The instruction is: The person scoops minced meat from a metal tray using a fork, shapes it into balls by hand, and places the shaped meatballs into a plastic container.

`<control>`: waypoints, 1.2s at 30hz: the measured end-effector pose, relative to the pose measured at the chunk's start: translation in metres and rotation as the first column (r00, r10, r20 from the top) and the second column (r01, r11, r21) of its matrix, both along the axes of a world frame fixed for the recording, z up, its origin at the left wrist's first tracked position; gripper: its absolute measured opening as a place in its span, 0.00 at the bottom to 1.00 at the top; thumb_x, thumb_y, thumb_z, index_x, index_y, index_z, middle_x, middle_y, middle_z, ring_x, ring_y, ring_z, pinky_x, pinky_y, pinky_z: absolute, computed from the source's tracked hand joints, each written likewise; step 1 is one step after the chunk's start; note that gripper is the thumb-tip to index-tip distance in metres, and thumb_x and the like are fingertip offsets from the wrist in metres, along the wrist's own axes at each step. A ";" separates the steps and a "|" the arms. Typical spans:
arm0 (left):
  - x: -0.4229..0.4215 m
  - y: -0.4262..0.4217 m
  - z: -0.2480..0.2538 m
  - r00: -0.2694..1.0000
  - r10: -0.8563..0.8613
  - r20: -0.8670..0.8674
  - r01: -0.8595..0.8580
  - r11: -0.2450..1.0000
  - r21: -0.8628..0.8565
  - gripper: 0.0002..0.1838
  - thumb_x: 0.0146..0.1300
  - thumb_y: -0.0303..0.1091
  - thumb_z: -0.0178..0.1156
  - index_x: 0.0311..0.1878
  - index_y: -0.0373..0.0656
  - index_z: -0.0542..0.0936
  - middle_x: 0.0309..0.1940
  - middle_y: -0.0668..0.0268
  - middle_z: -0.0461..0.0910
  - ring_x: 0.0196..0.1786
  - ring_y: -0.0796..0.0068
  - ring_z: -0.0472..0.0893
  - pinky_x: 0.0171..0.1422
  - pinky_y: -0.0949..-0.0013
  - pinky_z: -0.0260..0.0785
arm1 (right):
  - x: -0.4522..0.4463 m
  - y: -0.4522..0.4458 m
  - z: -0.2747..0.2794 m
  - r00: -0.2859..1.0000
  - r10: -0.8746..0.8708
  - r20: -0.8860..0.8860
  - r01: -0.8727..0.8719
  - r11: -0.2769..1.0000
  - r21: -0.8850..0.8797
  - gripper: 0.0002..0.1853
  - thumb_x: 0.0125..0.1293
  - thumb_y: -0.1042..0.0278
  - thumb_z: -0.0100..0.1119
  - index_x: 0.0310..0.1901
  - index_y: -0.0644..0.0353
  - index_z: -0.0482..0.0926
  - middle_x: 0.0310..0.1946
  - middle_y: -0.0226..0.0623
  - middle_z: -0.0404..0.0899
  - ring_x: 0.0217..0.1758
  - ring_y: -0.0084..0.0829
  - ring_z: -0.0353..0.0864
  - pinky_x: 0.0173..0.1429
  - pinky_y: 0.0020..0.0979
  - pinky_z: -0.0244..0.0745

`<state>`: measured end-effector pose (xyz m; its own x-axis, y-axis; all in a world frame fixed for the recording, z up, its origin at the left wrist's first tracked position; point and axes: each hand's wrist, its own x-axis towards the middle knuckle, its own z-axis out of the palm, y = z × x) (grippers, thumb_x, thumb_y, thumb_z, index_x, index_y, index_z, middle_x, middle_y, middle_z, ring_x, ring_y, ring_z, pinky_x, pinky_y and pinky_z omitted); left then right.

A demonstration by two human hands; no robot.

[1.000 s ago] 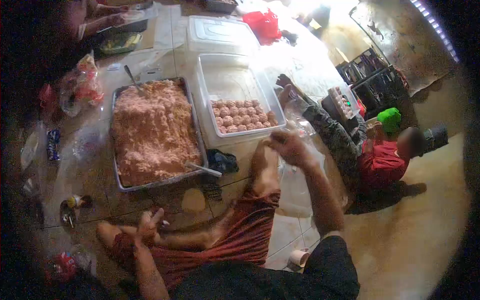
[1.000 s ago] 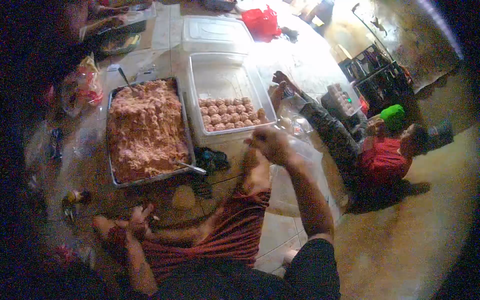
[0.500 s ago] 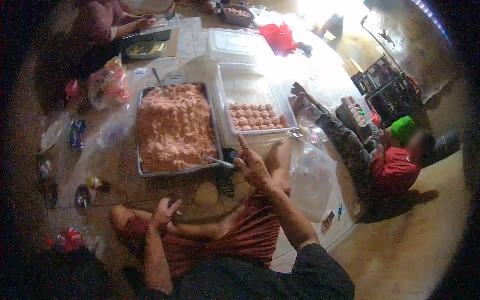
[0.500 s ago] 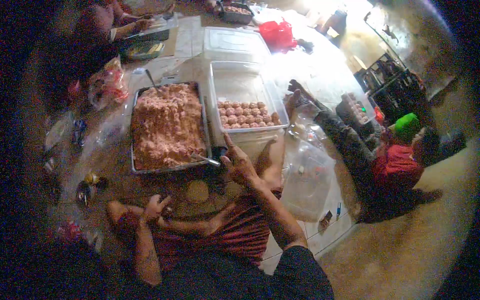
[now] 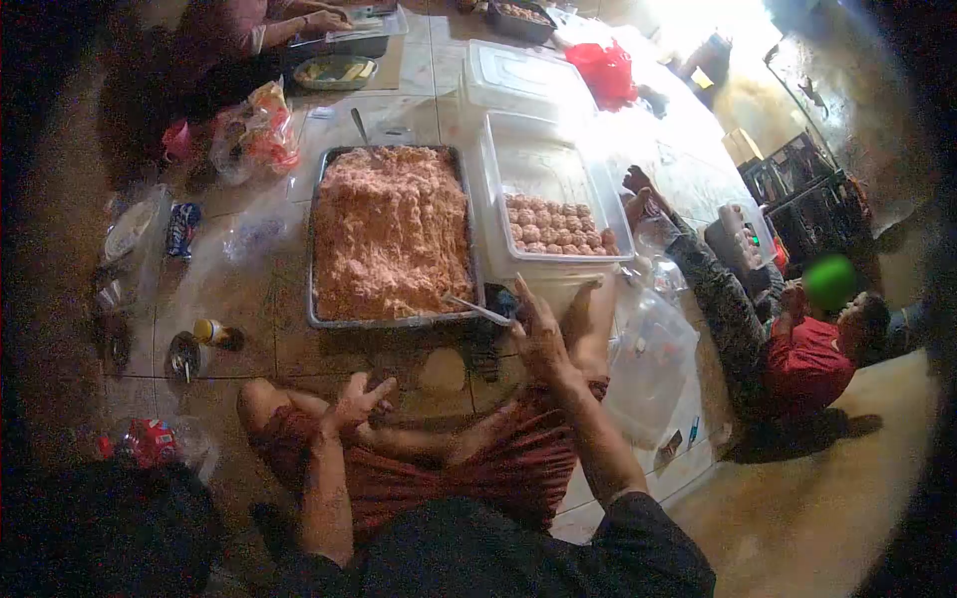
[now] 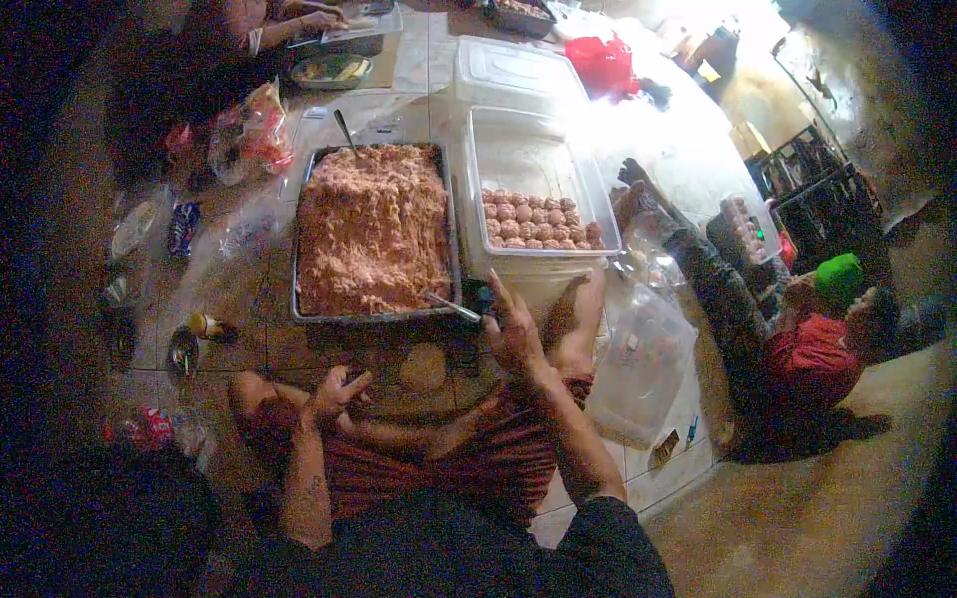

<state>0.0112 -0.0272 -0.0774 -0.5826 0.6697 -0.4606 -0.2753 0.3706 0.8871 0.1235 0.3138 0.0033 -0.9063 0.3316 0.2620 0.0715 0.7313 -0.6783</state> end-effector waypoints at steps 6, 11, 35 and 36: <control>-0.003 -0.003 -0.004 0.997 -0.024 0.069 0.027 0.999 -0.037 0.26 0.69 0.51 0.65 0.45 0.33 0.74 0.32 0.64 0.80 0.34 0.74 0.83 0.42 0.66 0.76 | -0.041 0.028 0.010 0.884 0.307 0.352 -0.323 0.946 -0.012 0.43 0.62 0.79 0.56 0.79 0.47 0.55 0.61 0.57 0.73 0.59 0.58 0.74 0.65 0.45 0.72; 0.000 -0.009 -0.017 0.992 0.045 0.121 -0.047 0.999 0.019 0.29 0.69 0.55 0.64 0.49 0.31 0.76 0.34 0.64 0.82 0.34 0.75 0.83 0.43 0.66 0.76 | -0.044 0.029 0.014 0.835 0.342 0.430 -0.394 0.918 0.036 0.38 0.63 0.80 0.53 0.76 0.45 0.62 0.55 0.54 0.77 0.55 0.52 0.75 0.62 0.45 0.74; -0.003 0.056 0.093 0.626 -0.400 0.670 -0.590 0.318 0.742 0.66 0.54 0.85 0.47 0.79 0.33 0.50 0.80 0.43 0.47 0.81 0.45 0.52 0.83 0.42 0.42 | 0.022 0.042 -0.074 0.963 -0.075 0.259 0.049 0.993 0.104 0.08 0.69 0.70 0.55 0.45 0.63 0.80 0.36 0.54 0.82 0.43 0.56 0.82 0.45 0.49 0.76; -0.005 0.057 0.091 0.624 -0.402 0.670 -0.593 0.315 0.741 0.66 0.54 0.85 0.46 0.79 0.33 0.50 0.80 0.43 0.47 0.81 0.45 0.50 0.83 0.40 0.40 | 0.031 0.035 -0.074 0.967 -0.137 0.217 0.111 0.986 0.127 0.08 0.68 0.70 0.57 0.44 0.63 0.80 0.37 0.53 0.82 0.42 0.56 0.82 0.45 0.49 0.75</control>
